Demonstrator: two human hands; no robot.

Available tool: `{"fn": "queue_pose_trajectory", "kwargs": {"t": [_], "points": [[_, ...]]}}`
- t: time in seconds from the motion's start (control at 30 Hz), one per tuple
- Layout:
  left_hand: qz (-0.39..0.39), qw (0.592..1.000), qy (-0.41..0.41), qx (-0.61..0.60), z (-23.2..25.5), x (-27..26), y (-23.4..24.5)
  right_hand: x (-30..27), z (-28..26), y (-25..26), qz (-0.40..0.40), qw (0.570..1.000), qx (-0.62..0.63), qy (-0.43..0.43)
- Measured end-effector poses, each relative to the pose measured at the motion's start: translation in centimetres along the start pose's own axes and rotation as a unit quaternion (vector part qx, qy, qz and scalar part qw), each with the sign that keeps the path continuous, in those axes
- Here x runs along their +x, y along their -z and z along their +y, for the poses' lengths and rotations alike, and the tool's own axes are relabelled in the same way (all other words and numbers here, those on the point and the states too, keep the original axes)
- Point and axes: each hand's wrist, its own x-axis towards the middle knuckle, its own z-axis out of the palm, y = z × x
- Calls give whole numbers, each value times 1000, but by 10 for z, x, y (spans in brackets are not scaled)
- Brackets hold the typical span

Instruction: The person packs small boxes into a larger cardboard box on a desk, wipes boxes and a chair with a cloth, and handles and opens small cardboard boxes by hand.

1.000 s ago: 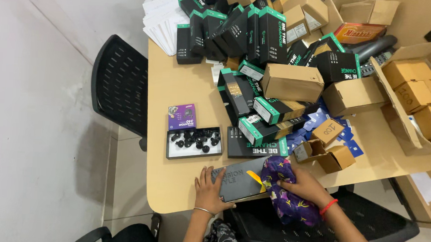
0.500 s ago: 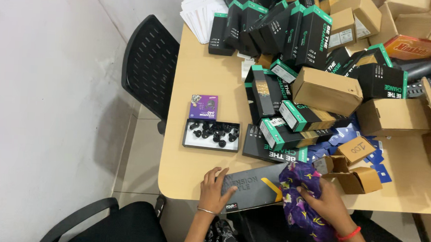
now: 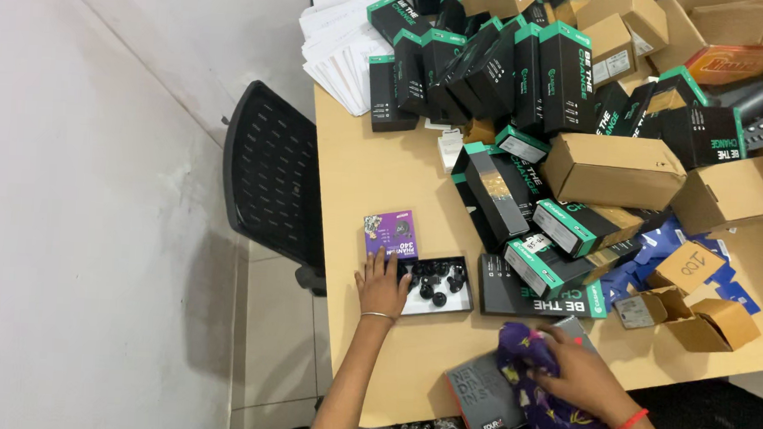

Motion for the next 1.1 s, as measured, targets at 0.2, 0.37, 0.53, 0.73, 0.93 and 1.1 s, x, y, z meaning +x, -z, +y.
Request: {"fn": "queue_pose_trajectory", "kwargs": {"t": [0.2, 0.37, 0.53, 0.73, 0.93, 1.1], "points": [[-105, 991, -34, 76, -12, 71, -10, 4, -54, -28, -4, 993, -87, -83], [-121, 986, -69, 96, -18, 132, -19, 15, -57, -34, 40, 994, -73, -76], [-109, 985, -102, 85, -3, 135, 5, 12, -70, -7, 43, 998, -36, -28], [-310, 926, -196, 87, 24, 6, 50, -7, -78, 3, -260, 937, -233, 24], [-135, 950, -272, 79, -9, 3, 5, 13, -80, -20, -155, 968, -199, -5], [-80, 954, -280, 74, -24, 55, -36, 55, -121, -42, -22, 986, -162, -36]]}}
